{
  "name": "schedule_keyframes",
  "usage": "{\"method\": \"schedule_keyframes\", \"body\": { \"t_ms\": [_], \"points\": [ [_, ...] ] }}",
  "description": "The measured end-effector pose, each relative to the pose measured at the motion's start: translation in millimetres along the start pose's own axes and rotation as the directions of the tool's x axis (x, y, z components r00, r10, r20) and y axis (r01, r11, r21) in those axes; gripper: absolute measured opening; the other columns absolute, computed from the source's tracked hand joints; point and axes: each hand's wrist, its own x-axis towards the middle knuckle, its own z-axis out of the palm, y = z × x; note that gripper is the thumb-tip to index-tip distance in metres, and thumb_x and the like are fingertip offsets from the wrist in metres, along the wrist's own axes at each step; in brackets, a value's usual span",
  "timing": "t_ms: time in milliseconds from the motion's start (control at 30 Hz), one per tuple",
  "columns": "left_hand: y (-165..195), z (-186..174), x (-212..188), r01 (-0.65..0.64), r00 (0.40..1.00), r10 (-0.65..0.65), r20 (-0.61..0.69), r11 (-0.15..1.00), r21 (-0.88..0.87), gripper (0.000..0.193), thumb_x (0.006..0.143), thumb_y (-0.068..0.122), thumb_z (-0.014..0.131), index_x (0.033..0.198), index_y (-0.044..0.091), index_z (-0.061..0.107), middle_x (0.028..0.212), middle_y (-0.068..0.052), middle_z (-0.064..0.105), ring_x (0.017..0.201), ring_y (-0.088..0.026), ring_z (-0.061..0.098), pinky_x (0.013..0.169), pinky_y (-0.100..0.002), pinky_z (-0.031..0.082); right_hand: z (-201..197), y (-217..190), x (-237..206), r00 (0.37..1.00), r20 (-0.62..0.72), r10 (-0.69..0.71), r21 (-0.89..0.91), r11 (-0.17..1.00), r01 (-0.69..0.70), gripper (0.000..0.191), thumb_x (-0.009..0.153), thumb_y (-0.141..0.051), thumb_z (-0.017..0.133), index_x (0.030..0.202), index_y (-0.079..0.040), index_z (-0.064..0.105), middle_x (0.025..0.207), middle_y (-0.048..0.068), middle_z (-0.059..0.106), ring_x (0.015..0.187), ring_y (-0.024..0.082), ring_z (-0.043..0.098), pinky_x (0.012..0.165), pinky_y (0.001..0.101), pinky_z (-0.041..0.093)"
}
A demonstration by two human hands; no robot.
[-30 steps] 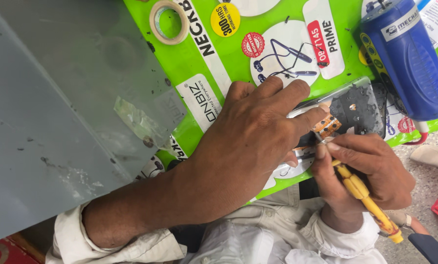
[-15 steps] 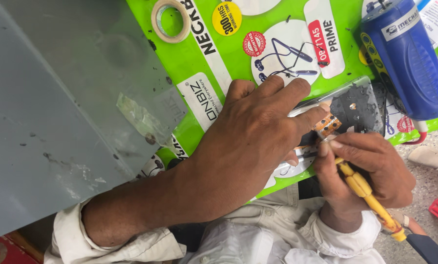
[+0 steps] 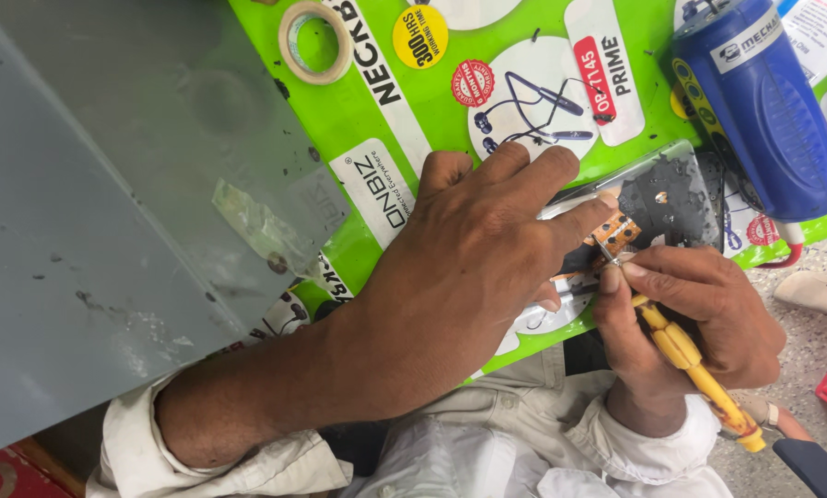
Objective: The person uses a yellow screwdriver to remove screws from a black smartphone back cover. They then use a blue heat gun to warm the cover and peel off a black adhesive layer by hand. Finally, they use a metal prying tool to separate the cover from the phone body.
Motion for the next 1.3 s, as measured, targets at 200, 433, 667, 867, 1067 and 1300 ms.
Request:
{"method": "schedule_keyframes", "body": {
  "t_ms": [200,433,667,867,1067,1300],
  "points": [
    [0.5,1.6,-0.9,0.006,1.0,-0.006,-0.018,1.0,-0.021,0.059,0.076,0.018,0.081,0.131,0.007,0.066,0.124,-0.01,0.059,0.114,-0.026,0.055,0.09,-0.05,0.035,-0.2,-2.0,0.3,1.0,-0.009,0.025,-0.01,1.0,-0.025,0.017,0.095,0.007,0.083,0.101,0.006,0.067,0.094,0.02,0.073,0.076,0.02,0.07,0.07,0.0253,0.056],
    [0.4,1.9,-1.3,0.017,1.0,-0.017,0.001,0.999,-0.043,0.057,0.076,0.016,0.081,0.131,0.007,0.067,0.123,-0.009,0.059,0.115,-0.025,0.056,0.089,-0.051,0.035,0.1,-0.9,-1.9,1.0,-0.006,-0.007,-0.004,1.0,0.007,0.018,0.099,0.007,0.085,0.101,0.006,0.067,0.098,0.02,0.073,0.081,0.021,0.071,0.074,0.0256,0.057],
    [1.3,1.7,-1.0,0.02,1.0,-0.02,-0.01,0.999,-0.042,0.055,0.075,0.014,0.08,0.129,0.007,0.068,0.122,-0.009,0.059,0.115,-0.024,0.056,0.09,-0.052,0.034,1.7,-2.9,-2.3,0.999,-0.021,0.027,-0.002,1.0,-0.027,0.017,0.098,0.006,0.084,0.101,0.006,0.067,0.097,0.02,0.073,0.078,0.019,0.071,0.073,0.0251,0.056],
    [0.9,-0.1,-1.1,0.027,1.0,-0.027,-0.007,0.999,-0.045,0.055,0.077,0.013,0.079,0.13,0.006,0.067,0.122,-0.008,0.059,0.115,-0.024,0.056,0.09,-0.052,0.034,2.3,-2.7,0.7,1.0,-0.016,0.012,0.016,1.0,-0.012,0.016,0.099,0.005,0.084,0.1,0.005,0.068,0.097,0.019,0.073,0.079,0.019,0.071,0.073,0.0249,0.056],
    [0.6,0.0,-0.7,0.03,1.0,-0.03,0.001,0.999,-0.038,0.053,0.078,0.013,0.078,0.129,0.007,0.067,0.122,-0.008,0.058,0.114,-0.024,0.056,0.089,-0.053,0.033,3.8,-5.1,0.7,0.999,-0.025,0.035,-0.005,0.999,-0.035,0.018,0.096,0.006,0.084,0.104,0.004,0.067,0.096,0.02,0.073,0.078,0.019,0.069,0.071,0.0249,0.055],
    [3.5,-0.1,-1.3,0.036,0.999,-0.037,-0.01,0.999,-0.017,0.055,0.076,0.015,0.078,0.13,0.007,0.067,0.12,-0.006,0.059,0.113,-0.023,0.056,0.088,-0.053,0.033,4.2,-7.2,2.4,1.0,-0.008,0.023,0.006,1.0,-0.023,0.018,0.095,0.007,0.083,0.1,0.004,0.066,0.096,0.02,0.072,0.077,0.019,0.07,0.071,0.0252,0.055]
  ]
}}
